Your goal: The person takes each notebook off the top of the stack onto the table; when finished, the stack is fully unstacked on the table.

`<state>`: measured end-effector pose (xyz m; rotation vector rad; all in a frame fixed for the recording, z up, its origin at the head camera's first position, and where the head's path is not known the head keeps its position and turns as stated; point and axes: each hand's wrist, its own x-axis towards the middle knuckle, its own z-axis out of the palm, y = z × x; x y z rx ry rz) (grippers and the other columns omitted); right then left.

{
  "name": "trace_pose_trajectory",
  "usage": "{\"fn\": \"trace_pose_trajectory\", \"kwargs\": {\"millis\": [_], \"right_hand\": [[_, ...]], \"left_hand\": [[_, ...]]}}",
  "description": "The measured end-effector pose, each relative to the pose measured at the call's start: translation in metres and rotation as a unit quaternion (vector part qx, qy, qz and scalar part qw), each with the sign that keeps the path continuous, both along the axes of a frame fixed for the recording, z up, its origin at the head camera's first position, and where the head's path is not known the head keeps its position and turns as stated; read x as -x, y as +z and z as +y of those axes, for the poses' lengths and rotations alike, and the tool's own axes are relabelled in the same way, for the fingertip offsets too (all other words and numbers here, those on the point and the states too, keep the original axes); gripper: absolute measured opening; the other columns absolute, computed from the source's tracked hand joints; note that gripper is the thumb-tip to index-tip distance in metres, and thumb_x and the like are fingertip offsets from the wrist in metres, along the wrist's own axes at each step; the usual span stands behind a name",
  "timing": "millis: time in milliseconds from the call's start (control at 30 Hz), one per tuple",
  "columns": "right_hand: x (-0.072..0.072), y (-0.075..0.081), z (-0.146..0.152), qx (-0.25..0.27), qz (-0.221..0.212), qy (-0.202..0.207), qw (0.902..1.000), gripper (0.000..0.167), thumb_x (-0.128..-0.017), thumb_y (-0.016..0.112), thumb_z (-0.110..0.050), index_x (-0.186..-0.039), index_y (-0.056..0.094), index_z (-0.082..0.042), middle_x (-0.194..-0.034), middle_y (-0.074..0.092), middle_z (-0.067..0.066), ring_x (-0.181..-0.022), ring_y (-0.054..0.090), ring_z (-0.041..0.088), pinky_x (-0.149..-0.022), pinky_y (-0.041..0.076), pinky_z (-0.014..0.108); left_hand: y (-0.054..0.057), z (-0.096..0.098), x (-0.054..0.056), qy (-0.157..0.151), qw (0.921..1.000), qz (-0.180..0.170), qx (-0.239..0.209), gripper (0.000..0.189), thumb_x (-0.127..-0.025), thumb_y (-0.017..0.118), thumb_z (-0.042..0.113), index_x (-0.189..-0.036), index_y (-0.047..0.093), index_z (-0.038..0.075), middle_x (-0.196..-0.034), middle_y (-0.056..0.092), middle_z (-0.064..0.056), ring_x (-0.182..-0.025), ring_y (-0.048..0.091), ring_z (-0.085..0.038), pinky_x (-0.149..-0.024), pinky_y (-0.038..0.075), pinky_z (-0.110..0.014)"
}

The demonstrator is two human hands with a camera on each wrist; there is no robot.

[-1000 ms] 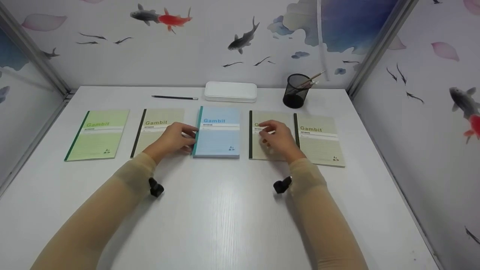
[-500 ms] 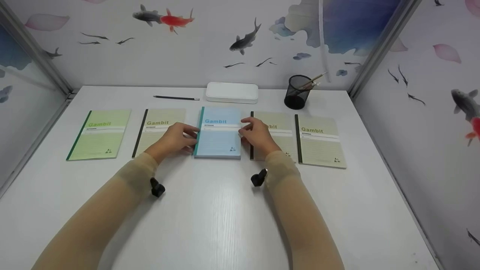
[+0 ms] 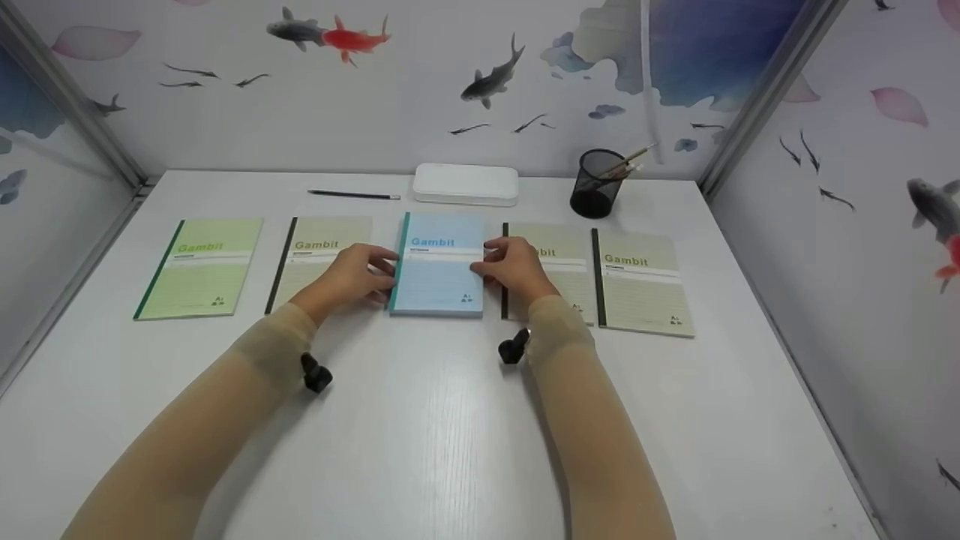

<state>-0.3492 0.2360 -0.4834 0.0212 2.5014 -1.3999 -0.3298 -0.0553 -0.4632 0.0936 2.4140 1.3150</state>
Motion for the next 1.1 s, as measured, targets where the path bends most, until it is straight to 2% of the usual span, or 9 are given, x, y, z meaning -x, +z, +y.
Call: {"fn": "trace_pose_trajectory", "kwargs": {"millis": [167,333,600,800,900,1100], "right_hand": [[0.001,-0.001,0.004,0.017,-0.013,-0.002,0.9998,0.056,-0.094,0.078,-0.027,-0.144,0.059,-0.014,-0.122,0.064,0.010,-0.099,0.066,0.021,-0.086,0.058,0.026],[0.003,-0.002,0.008,0.032,-0.019,-0.001,0.9993,0.052,-0.096,0.075,-0.022,-0.144,0.059,-0.011,-0.122,0.064,0.011,-0.097,0.066,0.019,-0.082,0.057,0.024],[0.001,0.000,0.003,0.011,-0.016,0.011,0.9997,0.061,-0.094,0.078,-0.030,-0.147,0.055,-0.009,-0.121,0.064,0.011,-0.100,0.067,0.022,-0.081,0.057,0.027],[0.002,0.000,0.004,0.009,-0.024,0.001,0.9997,0.056,-0.096,0.075,-0.024,-0.146,0.055,-0.010,-0.124,0.061,0.011,-0.099,0.065,0.021,-0.082,0.057,0.026],[0.003,-0.001,0.006,0.029,-0.029,-0.015,0.9991,0.056,-0.096,0.075,-0.022,-0.147,0.054,-0.012,-0.128,0.061,0.011,-0.100,0.064,0.020,-0.082,0.057,0.026],[-0.001,0.001,0.013,0.038,-0.019,-0.022,0.9989,0.057,-0.099,0.069,-0.022,-0.151,0.049,-0.017,-0.135,0.063,0.014,-0.098,0.065,0.020,-0.077,0.056,0.027]], "left_hand": [[-0.002,-0.002,0.000,0.000,0.9998,0.004,-0.019,0.051,-0.097,0.067,0.000,-0.146,0.052,0.003,-0.123,0.064,-0.015,-0.094,0.072,-0.022,-0.074,0.064,-0.028],[-0.002,-0.002,0.001,0.000,0.9995,-0.005,-0.031,0.052,-0.097,0.066,0.000,-0.147,0.052,0.002,-0.123,0.064,-0.015,-0.098,0.073,-0.024,-0.076,0.064,-0.029],[-0.001,-0.001,0.001,0.016,0.9993,-0.022,-0.025,0.053,-0.097,0.067,0.001,-0.148,0.053,0.003,-0.123,0.066,-0.013,-0.100,0.072,-0.021,-0.079,0.063,-0.027],[-0.004,0.000,0.000,0.016,0.9997,-0.012,-0.017,0.049,-0.097,0.069,0.002,-0.144,0.056,0.004,-0.122,0.065,-0.012,-0.098,0.071,-0.020,-0.077,0.063,-0.026],[-0.005,0.000,0.000,0.013,0.9998,-0.004,-0.015,0.047,-0.097,0.068,0.000,-0.142,0.058,0.003,-0.121,0.066,-0.013,-0.097,0.072,-0.021,-0.076,0.063,-0.027],[-0.004,0.000,0.001,0.010,0.9999,0.003,-0.008,0.045,-0.096,0.069,0.000,-0.140,0.061,0.003,-0.119,0.067,-0.012,-0.094,0.072,-0.019,-0.073,0.063,-0.026]]}}
